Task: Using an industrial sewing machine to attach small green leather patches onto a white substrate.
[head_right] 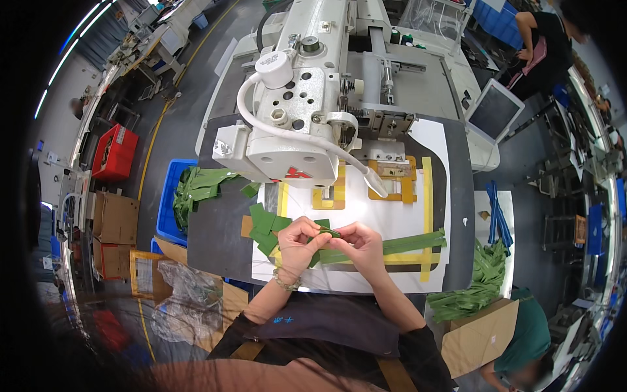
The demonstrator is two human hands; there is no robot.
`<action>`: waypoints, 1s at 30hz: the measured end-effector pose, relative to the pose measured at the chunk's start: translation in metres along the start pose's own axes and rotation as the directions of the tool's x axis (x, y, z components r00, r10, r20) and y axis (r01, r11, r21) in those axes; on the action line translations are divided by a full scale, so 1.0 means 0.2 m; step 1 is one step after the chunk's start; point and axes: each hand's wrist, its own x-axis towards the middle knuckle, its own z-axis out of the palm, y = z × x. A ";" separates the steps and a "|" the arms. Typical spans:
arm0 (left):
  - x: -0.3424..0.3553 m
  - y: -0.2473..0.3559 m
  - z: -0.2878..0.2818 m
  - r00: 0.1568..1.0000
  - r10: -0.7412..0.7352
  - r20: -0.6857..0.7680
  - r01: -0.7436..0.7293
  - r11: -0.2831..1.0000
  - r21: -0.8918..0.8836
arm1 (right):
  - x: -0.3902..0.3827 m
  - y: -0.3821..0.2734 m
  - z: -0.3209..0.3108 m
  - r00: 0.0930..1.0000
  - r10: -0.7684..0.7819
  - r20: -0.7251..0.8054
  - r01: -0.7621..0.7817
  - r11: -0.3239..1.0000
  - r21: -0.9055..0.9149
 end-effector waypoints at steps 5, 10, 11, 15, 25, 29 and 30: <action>0.01 0.01 -0.02 0.999 -0.023 0.039 0.020 0.997 0.070 | -0.01 0.00 0.01 0.999 -0.011 -0.039 0.010 1.000 -0.014; 0.03 0.02 -0.02 0.997 -0.028 0.065 0.023 0.997 0.076 | 0.00 -0.02 0.01 0.999 -0.011 -0.049 0.011 1.000 -0.013; 0.03 0.02 -0.02 0.997 -0.023 0.075 0.019 0.998 0.061 | 0.00 -0.02 0.01 0.999 -0.012 -0.048 0.012 1.000 -0.006; 0.04 0.02 -0.03 0.996 -0.023 0.090 0.016 0.997 0.077 | 0.00 -0.03 0.01 0.999 -0.022 -0.037 0.021 1.000 -0.021; 0.06 0.07 -0.02 0.990 -0.093 0.108 0.081 0.991 0.111 | 0.01 -0.02 0.01 0.999 -0.021 -0.030 0.018 0.996 -0.082; 0.09 0.14 -0.06 0.917 -0.237 0.320 0.122 0.932 0.340 | 0.00 -0.03 0.01 0.999 -0.033 -0.027 0.032 0.998 -0.046; 0.09 0.13 -0.07 0.918 -0.236 0.318 0.121 0.932 0.341 | 0.00 -0.03 0.02 0.999 -0.034 -0.024 0.033 0.998 -0.046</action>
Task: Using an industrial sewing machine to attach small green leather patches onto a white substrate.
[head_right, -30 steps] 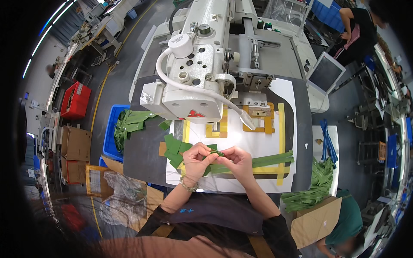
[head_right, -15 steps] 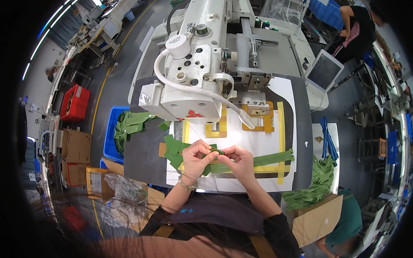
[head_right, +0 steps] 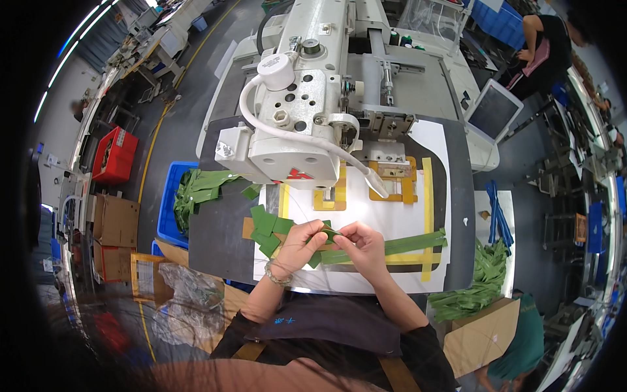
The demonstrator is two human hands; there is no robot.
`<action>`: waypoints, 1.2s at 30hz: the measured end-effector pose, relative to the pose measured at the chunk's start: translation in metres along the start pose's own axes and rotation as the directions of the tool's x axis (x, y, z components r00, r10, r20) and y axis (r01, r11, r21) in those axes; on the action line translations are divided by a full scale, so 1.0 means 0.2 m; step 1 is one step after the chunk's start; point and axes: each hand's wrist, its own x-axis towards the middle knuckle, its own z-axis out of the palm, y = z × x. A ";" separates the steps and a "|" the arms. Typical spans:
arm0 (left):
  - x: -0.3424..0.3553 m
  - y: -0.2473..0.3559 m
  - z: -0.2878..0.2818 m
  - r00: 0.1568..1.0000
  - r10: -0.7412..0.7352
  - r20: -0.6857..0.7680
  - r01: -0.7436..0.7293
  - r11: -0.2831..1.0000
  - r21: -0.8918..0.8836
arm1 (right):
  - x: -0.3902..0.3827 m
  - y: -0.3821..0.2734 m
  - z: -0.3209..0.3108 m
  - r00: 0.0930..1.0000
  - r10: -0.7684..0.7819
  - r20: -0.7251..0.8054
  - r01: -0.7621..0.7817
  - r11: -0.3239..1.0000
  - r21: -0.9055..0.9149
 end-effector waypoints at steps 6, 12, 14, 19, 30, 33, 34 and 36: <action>0.00 -0.02 0.01 0.991 0.129 -0.027 -0.126 0.988 0.093 | 0.01 0.01 0.01 1.000 0.019 -0.016 -0.018 0.998 0.052; -0.01 0.00 0.03 0.990 0.115 -0.082 -0.102 0.985 0.138 | 0.01 0.00 0.02 0.999 0.025 -0.034 -0.024 1.000 0.019; -0.01 -0.01 0.03 0.987 0.128 -0.098 -0.112 0.981 0.157 | 0.01 0.01 0.02 0.999 0.025 -0.034 -0.025 1.000 -0.001; -0.01 -0.03 0.03 0.983 0.147 -0.109 -0.125 0.974 0.186 | 0.01 0.02 0.02 0.999 0.019 -0.035 -0.019 1.000 0.020; 0.04 0.01 -0.12 0.976 0.153 0.155 -0.188 0.951 0.246 | 0.10 -0.10 -0.06 0.964 0.046 0.261 0.062 0.918 -0.391; 0.10 -0.02 -0.19 0.900 0.125 0.418 -0.274 0.907 0.319 | 0.19 -0.15 -0.07 0.907 0.132 0.400 0.123 0.826 -0.551; 0.11 -0.03 -0.20 0.916 0.046 0.399 -0.189 0.926 0.328 | 0.24 -0.10 -0.08 0.870 0.255 0.423 -0.036 0.886 -0.462; 0.15 -0.02 -0.22 0.958 -0.017 0.287 -0.082 0.940 0.330 | 0.33 0.00 -0.10 0.832 0.375 0.409 -0.262 0.915 -0.306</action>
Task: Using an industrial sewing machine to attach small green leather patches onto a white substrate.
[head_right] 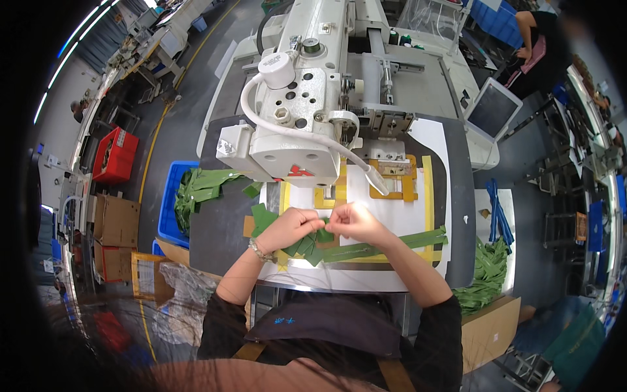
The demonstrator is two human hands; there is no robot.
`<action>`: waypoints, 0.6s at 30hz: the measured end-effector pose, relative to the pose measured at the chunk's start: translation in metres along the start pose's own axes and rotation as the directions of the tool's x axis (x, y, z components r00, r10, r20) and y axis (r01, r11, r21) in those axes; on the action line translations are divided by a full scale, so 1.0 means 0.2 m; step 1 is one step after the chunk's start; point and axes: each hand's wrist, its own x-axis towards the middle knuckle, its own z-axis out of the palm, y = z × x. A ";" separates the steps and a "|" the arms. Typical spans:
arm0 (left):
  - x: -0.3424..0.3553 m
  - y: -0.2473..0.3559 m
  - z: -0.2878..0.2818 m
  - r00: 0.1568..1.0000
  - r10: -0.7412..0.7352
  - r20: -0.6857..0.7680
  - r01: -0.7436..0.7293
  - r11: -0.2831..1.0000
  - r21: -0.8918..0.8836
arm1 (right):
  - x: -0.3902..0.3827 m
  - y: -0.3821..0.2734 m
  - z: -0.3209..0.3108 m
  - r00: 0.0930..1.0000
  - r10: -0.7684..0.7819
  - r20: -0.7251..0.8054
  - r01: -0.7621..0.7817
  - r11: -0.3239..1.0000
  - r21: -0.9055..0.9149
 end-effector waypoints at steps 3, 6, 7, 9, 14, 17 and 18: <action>0.02 -0.07 0.02 0.959 -0.038 -0.280 0.091 0.979 0.180 | 0.13 0.09 -0.05 0.971 -0.002 -0.238 0.014 0.999 0.046; 0.02 -0.12 0.05 0.930 0.145 -0.338 -0.009 0.927 0.375 | 0.20 0.07 -0.07 0.944 -0.001 -0.331 0.007 1.000 0.016; 0.02 -0.13 0.05 0.915 0.240 -0.326 -0.057 0.873 0.484 | 0.21 0.06 -0.08 0.944 0.000 -0.331 0.006 1.000 0.017; 0.02 -0.13 0.08 0.913 0.266 -0.308 -0.077 0.857 0.509 | 0.23 0.05 -0.10 0.936 0.051 -0.349 -0.063 0.998 -0.025; 0.02 -0.14 0.14 0.925 0.306 -0.226 -0.128 0.810 0.572 | 0.26 0.04 -0.10 0.926 0.078 -0.370 -0.090 0.996 -0.017; 0.01 -0.14 0.17 0.928 0.314 -0.201 -0.129 0.776 0.618 | 0.27 0.03 -0.10 0.918 0.098 -0.384 -0.115 0.993 -0.022; 0.01 -0.14 0.17 0.931 0.310 -0.194 -0.123 0.764 0.634 | 0.28 0.03 -0.11 0.917 0.112 -0.384 -0.133 0.991 -0.029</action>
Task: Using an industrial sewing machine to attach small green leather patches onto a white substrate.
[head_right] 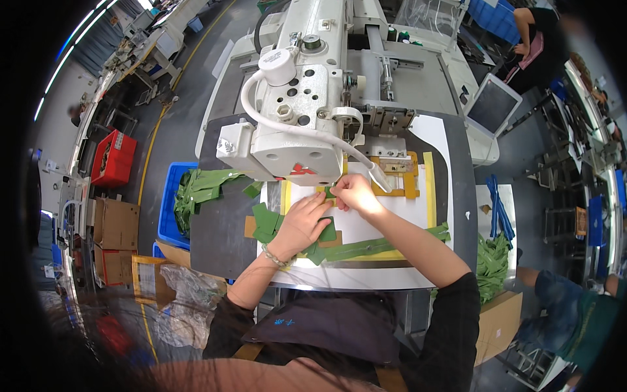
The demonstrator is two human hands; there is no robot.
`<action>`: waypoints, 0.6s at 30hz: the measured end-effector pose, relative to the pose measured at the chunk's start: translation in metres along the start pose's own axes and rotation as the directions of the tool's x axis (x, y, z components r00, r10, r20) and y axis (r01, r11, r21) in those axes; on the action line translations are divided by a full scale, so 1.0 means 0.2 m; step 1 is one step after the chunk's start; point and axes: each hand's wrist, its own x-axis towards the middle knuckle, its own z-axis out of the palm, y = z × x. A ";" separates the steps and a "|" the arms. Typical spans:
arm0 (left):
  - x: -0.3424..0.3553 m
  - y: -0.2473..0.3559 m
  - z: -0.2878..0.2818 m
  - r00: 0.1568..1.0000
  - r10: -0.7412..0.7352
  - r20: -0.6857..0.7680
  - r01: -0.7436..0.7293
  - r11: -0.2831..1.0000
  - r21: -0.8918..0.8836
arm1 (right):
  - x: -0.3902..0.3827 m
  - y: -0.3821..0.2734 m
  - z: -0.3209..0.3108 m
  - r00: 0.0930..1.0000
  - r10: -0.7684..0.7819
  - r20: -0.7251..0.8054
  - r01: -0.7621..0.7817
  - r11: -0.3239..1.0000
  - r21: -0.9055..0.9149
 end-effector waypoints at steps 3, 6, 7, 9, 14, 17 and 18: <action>-0.01 0.02 0.01 1.000 -0.006 0.009 0.006 1.000 0.028 | 0.00 0.00 0.00 1.000 0.006 -0.018 -0.006 1.000 -0.020; -0.02 0.03 0.01 1.000 -0.014 0.009 0.014 1.000 0.028 | 0.00 -0.01 0.02 0.997 0.036 -0.070 -0.037 0.999 -0.017; -0.02 0.04 0.01 1.000 -0.014 0.010 0.013 1.000 0.022 | 0.00 0.00 0.03 0.997 0.036 -0.071 -0.037 0.999 -0.019; -0.02 0.04 0.02 1.000 -0.013 0.016 0.012 0.999 0.041 | -0.01 0.00 0.03 0.996 0.021 -0.084 -0.021 1.000 0.007; -0.02 0.05 0.07 1.000 0.004 0.020 -0.007 0.986 0.166 | -0.01 0.00 0.04 0.996 0.019 -0.083 -0.019 1.000 0.003; -0.01 0.06 0.08 0.999 0.007 0.032 -0.014 0.972 0.235 | -0.01 -0.03 0.03 0.997 0.030 -0.066 -0.031 0.999 -0.020; -0.01 0.07 0.08 0.999 0.026 0.023 -0.031 0.970 0.242 | -0.01 -0.03 0.02 0.997 0.046 -0.062 -0.048 0.998 -0.033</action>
